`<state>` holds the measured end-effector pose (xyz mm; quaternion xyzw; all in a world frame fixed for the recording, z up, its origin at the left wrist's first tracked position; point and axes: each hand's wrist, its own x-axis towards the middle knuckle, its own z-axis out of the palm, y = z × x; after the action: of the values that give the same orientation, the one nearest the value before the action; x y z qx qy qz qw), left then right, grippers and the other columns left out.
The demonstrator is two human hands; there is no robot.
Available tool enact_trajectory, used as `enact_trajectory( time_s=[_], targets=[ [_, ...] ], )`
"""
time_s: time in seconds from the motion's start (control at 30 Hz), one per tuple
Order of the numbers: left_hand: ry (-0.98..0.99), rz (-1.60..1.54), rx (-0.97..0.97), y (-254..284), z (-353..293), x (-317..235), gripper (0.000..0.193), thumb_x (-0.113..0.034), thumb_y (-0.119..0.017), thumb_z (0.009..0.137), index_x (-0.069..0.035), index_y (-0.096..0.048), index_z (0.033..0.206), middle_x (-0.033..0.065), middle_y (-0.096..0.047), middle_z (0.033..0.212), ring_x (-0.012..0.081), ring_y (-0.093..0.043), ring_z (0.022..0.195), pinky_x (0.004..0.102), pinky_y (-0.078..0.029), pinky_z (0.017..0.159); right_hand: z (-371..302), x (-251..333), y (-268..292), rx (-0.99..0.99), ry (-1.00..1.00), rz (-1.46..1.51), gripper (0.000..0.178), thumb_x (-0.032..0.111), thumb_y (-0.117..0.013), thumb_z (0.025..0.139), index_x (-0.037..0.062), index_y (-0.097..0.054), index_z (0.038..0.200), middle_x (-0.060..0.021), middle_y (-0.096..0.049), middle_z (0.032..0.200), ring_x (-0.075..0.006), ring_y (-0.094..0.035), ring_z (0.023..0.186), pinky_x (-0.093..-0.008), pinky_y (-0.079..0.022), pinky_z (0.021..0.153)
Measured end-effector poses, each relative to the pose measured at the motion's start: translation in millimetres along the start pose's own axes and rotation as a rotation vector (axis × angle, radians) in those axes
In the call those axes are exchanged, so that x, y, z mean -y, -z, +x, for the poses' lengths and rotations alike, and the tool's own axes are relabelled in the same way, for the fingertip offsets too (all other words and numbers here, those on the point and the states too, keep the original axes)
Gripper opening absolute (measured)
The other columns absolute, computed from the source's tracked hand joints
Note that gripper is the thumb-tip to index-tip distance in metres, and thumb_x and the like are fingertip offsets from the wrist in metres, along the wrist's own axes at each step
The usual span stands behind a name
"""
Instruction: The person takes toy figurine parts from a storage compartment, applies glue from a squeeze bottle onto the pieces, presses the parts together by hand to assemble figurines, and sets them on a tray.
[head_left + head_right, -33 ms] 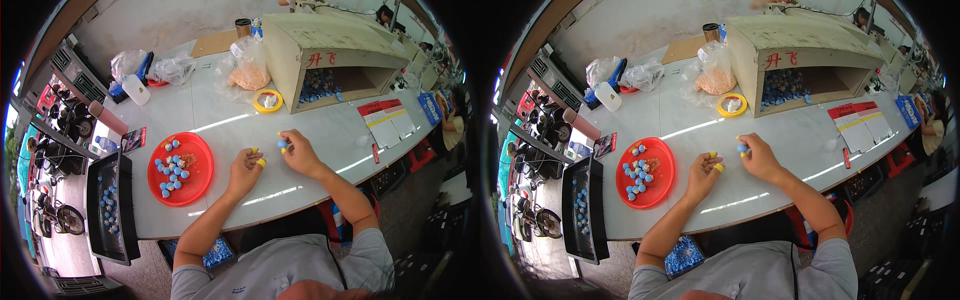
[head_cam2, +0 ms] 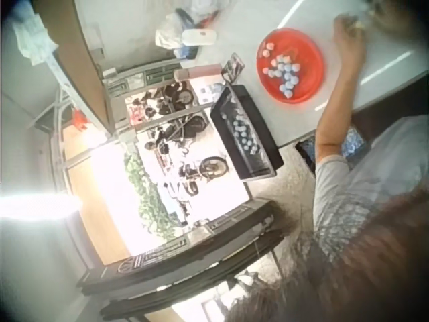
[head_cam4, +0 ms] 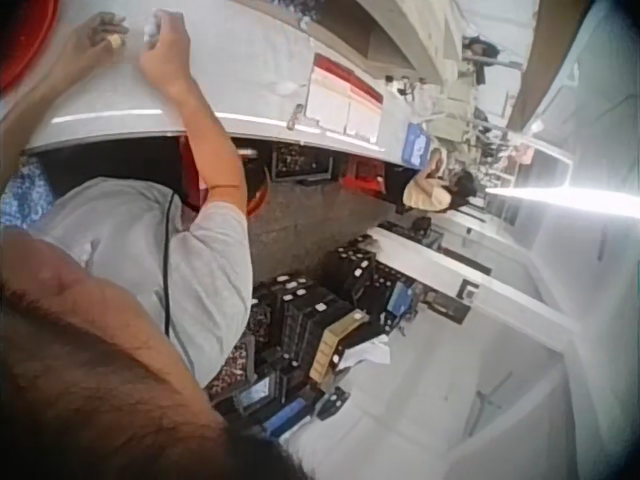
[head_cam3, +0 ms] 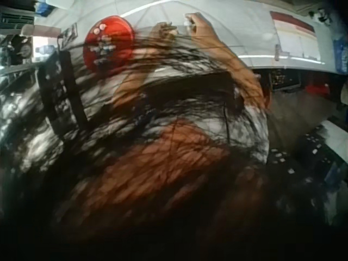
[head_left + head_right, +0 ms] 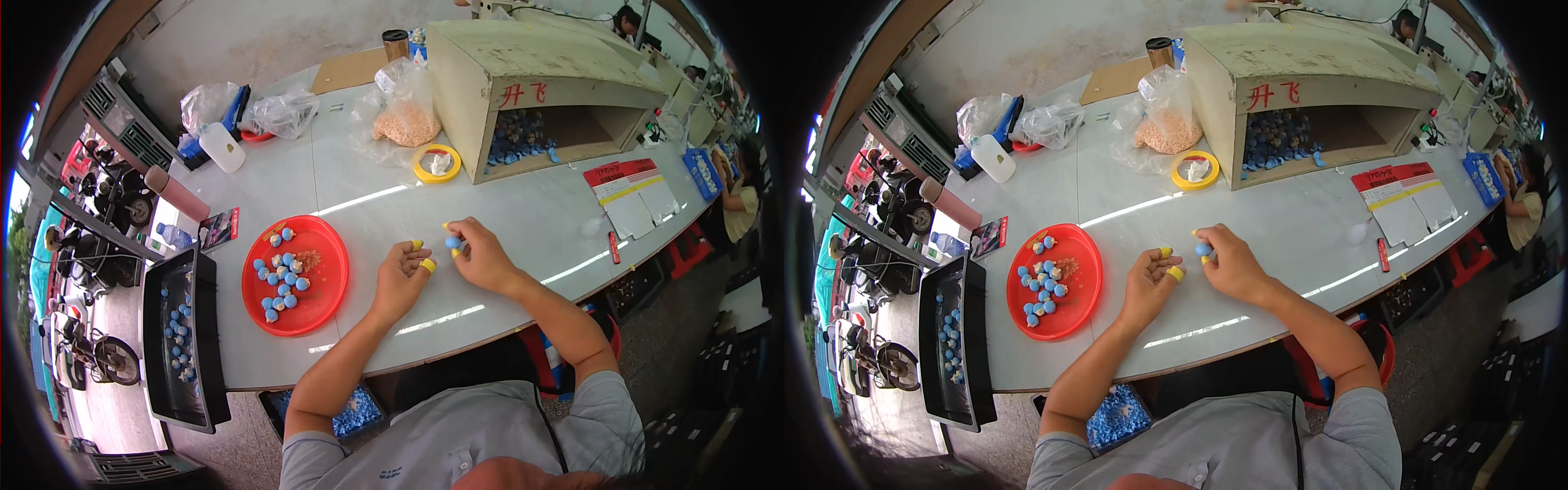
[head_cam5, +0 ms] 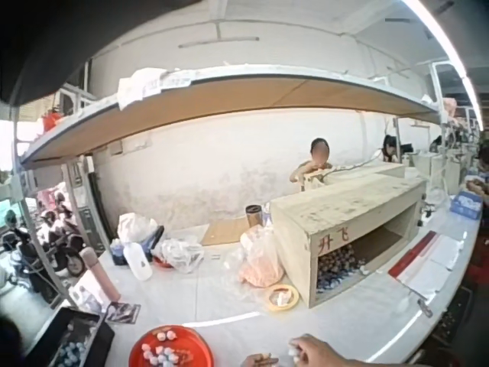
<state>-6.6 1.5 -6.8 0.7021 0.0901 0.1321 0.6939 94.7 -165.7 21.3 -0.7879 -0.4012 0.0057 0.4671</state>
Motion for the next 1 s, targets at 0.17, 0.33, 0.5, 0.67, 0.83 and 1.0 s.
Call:
enact_trajectory(
  time_s=[0.17, 0.33, 0.5, 0.67, 0.83, 1.0],
  targets=[
    [0.139, -0.09, 0.101, -1.3, 1.7, -4.3, 0.035, 0.0, -0.063, 0.087, 0.011, -0.048, 0.116, 0.0168, -0.06, 0.107, 0.0174, -0.063, 0.098, 0.0267, -0.053, 0.084, -10.0, 11.2, -24.5, 0.02, 0.218, -0.066, 0.043, -0.007, -0.062, 0.073, 0.0002, -0.053, 0.115, -0.0165, -0.056, 0.101, -0.0342, -0.059, 0.089, -0.039, -0.051, 0.076],
    [0.149, -0.101, 0.13, 2.9, 4.1, 2.1, 0.032, -0.001, -0.062, 0.089, 0.011, -0.049, 0.116, 0.0151, -0.061, 0.106, 0.0171, -0.063, 0.098, 0.0271, -0.054, 0.085, -11.1, 11.5, -29.4, -0.023, 0.35, -0.113, 0.047, -0.008, -0.065, 0.071, -0.0005, -0.053, 0.115, -0.0156, -0.057, 0.102, -0.0333, -0.06, 0.088, -0.0391, -0.052, 0.075],
    [0.245, -0.35, 0.192, -1.5, 3.9, -9.7, 0.031, -0.003, -0.061, 0.09, 0.011, -0.052, 0.117, 0.0138, -0.062, 0.11, 0.0163, -0.063, 0.098, 0.0272, -0.054, 0.085, -13.2, 6.9, -22.8, -0.069, 0.353, -0.074, 0.047, -0.008, -0.066, 0.07, -0.0005, -0.053, 0.115, -0.0146, -0.058, 0.098, -0.0313, -0.061, 0.084, -0.0376, -0.053, 0.072],
    [0.158, -0.156, 0.166, -2.9, 0.5, -1.3, 0.032, -0.007, -0.06, 0.093, 0.009, -0.053, 0.12, 0.0116, -0.063, 0.108, 0.0164, -0.063, 0.096, 0.0269, -0.053, 0.083, -16.4, 6.2, -27.7, -0.132, 0.347, -0.168, 0.045, -0.006, -0.066, 0.07, -0.0006, -0.055, 0.112, -0.0146, -0.059, 0.099, -0.0318, -0.061, 0.086, -0.0385, -0.053, 0.074],
    [0.271, -0.229, 0.135, 8.6, -3.2, -15.9, 0.034, -0.007, -0.06, 0.092, 0.008, -0.053, 0.121, 0.011, -0.064, 0.107, 0.0166, -0.064, 0.094, 0.0254, -0.051, 0.078, -33.6, 15.1, 15.8, -0.216, 0.295, -0.215, 0.044, -0.003, -0.069, 0.072, 0.0005, -0.052, 0.113, -0.0168, -0.057, 0.107, -0.0338, -0.059, 0.095, -0.0393, -0.05, 0.081],
    [0.285, -0.1, 0.183, 8.9, -0.5, -17.9, 0.035, -0.008, -0.061, 0.09, 0.005, -0.054, 0.121, 0.0102, -0.065, 0.108, 0.0136, -0.064, 0.087, 0.0213, -0.046, 0.068, -91.6, -61.4, 99.0, -1.03, -0.166, -0.482, 0.05, 0.002, -0.069, 0.076, -0.0013, -0.042, 0.119, -0.0207, -0.049, 0.121, -0.0365, -0.045, 0.116, -0.0441, -0.035, 0.101]
  ],
)
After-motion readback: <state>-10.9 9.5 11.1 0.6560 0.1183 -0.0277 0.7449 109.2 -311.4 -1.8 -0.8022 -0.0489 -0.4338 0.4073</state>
